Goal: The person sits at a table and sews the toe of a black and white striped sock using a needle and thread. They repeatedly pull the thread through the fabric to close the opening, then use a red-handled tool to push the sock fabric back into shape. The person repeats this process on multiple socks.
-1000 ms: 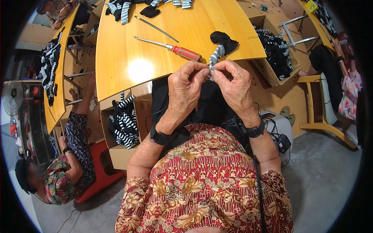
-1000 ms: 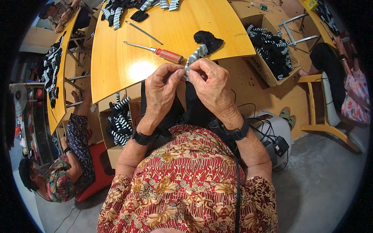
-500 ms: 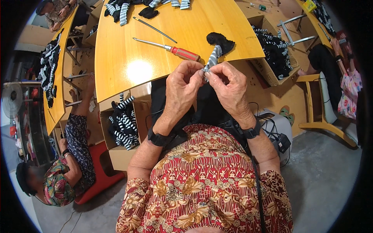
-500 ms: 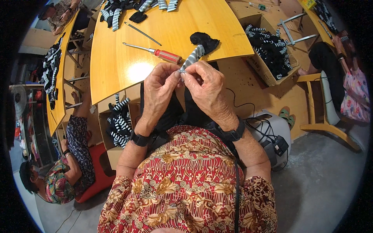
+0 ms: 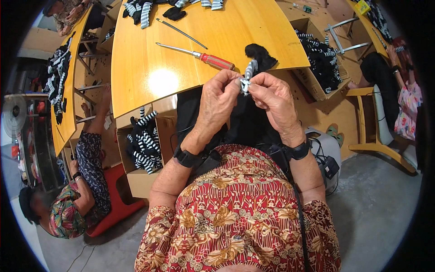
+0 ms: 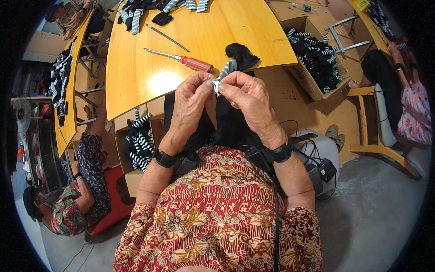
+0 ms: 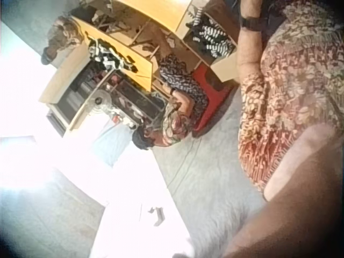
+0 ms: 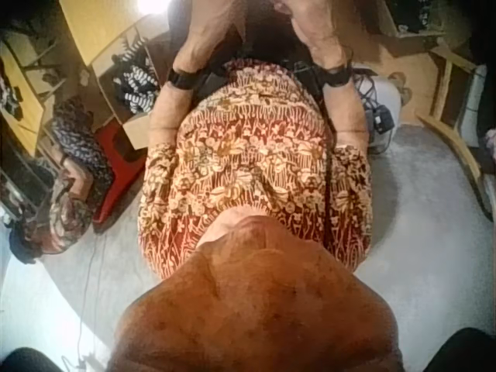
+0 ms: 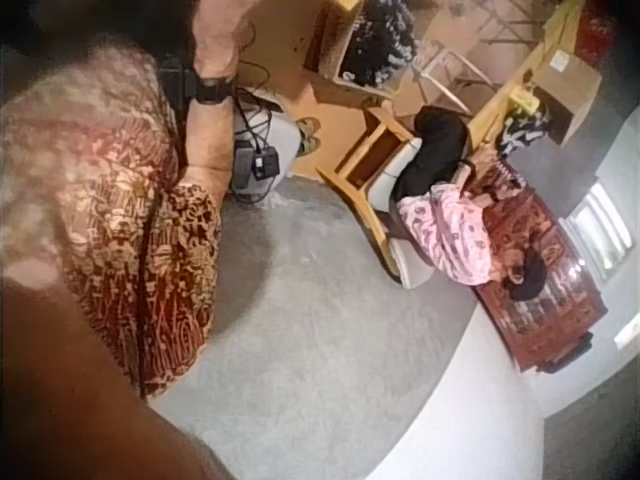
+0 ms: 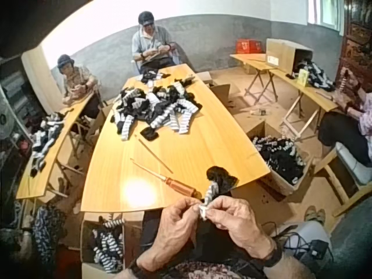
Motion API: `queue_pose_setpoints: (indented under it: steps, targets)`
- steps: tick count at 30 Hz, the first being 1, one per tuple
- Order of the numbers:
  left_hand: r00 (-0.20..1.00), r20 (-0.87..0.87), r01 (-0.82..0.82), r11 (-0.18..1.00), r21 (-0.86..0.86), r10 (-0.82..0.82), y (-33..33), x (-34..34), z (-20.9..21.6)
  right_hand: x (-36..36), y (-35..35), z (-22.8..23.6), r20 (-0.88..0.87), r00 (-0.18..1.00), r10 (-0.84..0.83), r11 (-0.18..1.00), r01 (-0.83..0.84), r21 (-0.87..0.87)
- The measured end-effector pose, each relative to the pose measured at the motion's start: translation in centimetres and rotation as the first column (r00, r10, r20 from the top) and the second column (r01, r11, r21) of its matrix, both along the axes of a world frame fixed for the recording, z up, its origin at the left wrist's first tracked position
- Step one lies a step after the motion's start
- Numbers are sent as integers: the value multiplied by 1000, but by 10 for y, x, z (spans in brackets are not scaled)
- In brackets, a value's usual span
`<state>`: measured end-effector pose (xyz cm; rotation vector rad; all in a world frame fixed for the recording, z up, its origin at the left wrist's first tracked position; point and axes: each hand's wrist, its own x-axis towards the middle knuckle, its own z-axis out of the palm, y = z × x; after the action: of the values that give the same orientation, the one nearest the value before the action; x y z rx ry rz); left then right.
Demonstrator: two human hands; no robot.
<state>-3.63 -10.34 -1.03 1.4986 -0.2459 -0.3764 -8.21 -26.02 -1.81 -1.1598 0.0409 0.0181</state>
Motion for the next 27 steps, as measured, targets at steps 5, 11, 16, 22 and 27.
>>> queue_pose_setpoints:
  steps: [5,11,16,22,27]
  targets:
    - [859,-368,120,838,-532,-357,8,5,-3,3,2,3,2,986,-164,970,161,-181]
    - [933,-223,175,900,-399,-281,10,4,-8,2,6,1,108,967,-230,916,253,-311]
    - [962,-263,11,970,-244,-77,6,3,-10,2,12,0,120,960,-251,936,273,-224]
    - [970,-242,-78,970,-228,21,2,0,-5,3,12,-2,62,984,-164,985,167,-41]
    - [964,-255,-156,931,-330,71,-3,-7,-10,4,5,-6,-8,998,-70,997,70,17]
